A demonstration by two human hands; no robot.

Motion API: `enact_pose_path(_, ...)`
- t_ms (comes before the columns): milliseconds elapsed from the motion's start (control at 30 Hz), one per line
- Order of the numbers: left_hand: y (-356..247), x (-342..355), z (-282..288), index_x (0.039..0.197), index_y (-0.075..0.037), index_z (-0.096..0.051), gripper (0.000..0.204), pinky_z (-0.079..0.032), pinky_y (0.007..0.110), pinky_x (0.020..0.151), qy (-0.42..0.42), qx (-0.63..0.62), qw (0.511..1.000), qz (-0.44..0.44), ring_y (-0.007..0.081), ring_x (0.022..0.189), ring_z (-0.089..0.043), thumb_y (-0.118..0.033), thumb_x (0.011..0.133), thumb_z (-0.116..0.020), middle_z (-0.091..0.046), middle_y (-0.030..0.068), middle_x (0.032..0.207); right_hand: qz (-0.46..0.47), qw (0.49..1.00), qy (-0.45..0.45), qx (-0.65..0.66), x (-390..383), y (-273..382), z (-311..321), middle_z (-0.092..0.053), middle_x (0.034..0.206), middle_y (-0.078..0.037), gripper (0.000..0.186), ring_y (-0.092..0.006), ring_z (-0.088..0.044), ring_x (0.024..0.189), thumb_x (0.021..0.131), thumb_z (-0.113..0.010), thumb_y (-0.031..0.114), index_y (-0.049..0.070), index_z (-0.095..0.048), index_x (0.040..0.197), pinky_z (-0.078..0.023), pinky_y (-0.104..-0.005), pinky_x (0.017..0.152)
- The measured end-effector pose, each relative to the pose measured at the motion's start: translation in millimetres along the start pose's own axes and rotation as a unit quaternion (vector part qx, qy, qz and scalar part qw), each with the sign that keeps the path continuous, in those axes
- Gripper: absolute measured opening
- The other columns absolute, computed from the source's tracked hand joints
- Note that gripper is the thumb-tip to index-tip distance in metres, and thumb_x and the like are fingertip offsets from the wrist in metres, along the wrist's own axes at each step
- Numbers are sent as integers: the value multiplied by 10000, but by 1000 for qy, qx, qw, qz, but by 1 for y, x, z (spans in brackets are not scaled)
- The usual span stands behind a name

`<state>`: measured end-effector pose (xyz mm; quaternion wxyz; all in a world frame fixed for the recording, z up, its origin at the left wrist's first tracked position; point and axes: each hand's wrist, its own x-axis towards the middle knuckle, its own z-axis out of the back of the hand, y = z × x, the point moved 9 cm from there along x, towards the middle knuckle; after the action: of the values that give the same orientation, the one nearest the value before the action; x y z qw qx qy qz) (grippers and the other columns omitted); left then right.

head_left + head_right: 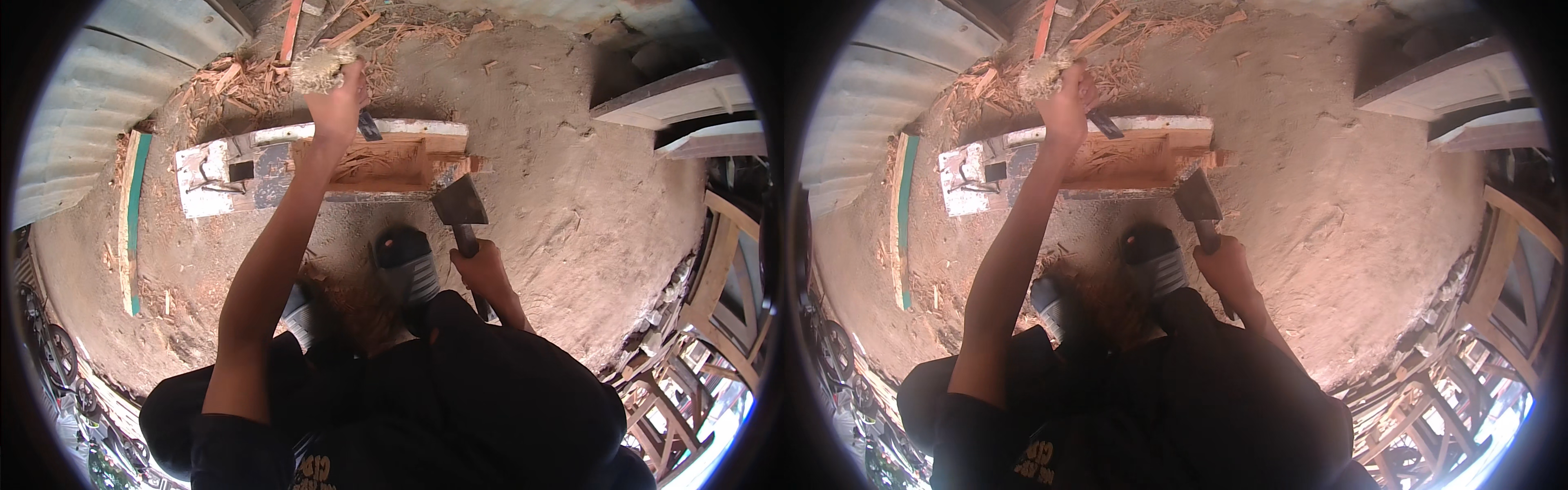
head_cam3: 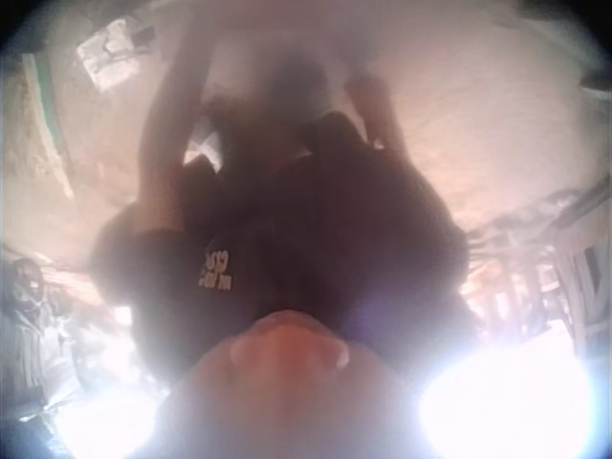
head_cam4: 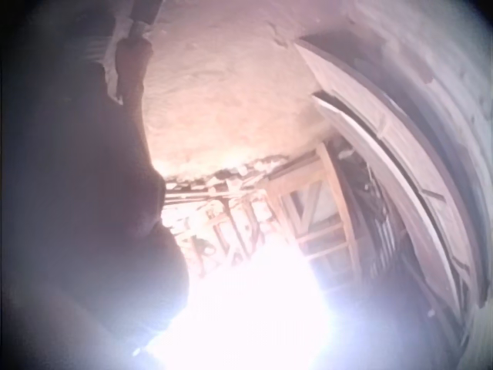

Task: The person uses a chisel and a small axe to carve a rectangular piece of wood. They repeatedly strike the chisel with the axe to remove wood shavings and shape the wood, occasionally clearing debris by hand.

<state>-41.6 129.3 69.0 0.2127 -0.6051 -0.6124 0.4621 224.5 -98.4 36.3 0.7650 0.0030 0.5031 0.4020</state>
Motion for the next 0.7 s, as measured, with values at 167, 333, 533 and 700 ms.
enact_pose_path(167,24,-17,-8,978,-40,-481,159,-356,234,472,-7,-10,998,-65,53,545,-454,4,887,-604,-502,-9,735,43,998,-33,12,-3,4,4,-591,616,-147,299,-231,-601,603,805,-642,234,-61,-602,784,-467,-384,557)
enact_pose_path(333,68,4,30,1164,-11,-482,381,-458,356,843,-33,306,908,-284,200,917,-590,-54,840,-678,-602,79,1031,65,997,-28,23,-5,13,1,-558,556,-109,309,-158,-559,546,808,-647,236,-65,-589,768,-444,-369,535)
enact_pose_path(533,52,-10,1,1195,1,-466,448,-434,342,901,-13,424,821,-383,206,1018,-572,-88,827,-705,-589,98,1108,57,998,-27,24,-1,6,4,-562,558,-93,316,-155,-556,508,815,-654,249,-57,-593,767,-445,-353,491)
enact_pose_path(700,28,-28,-29,1250,-10,-402,527,-442,315,888,-4,359,863,-354,184,1022,-569,-75,827,-710,-578,100,1127,-24,996,47,71,-11,14,5,-542,545,-52,309,-134,-537,463,832,-655,254,-31,-572,745,-436,-305,433)
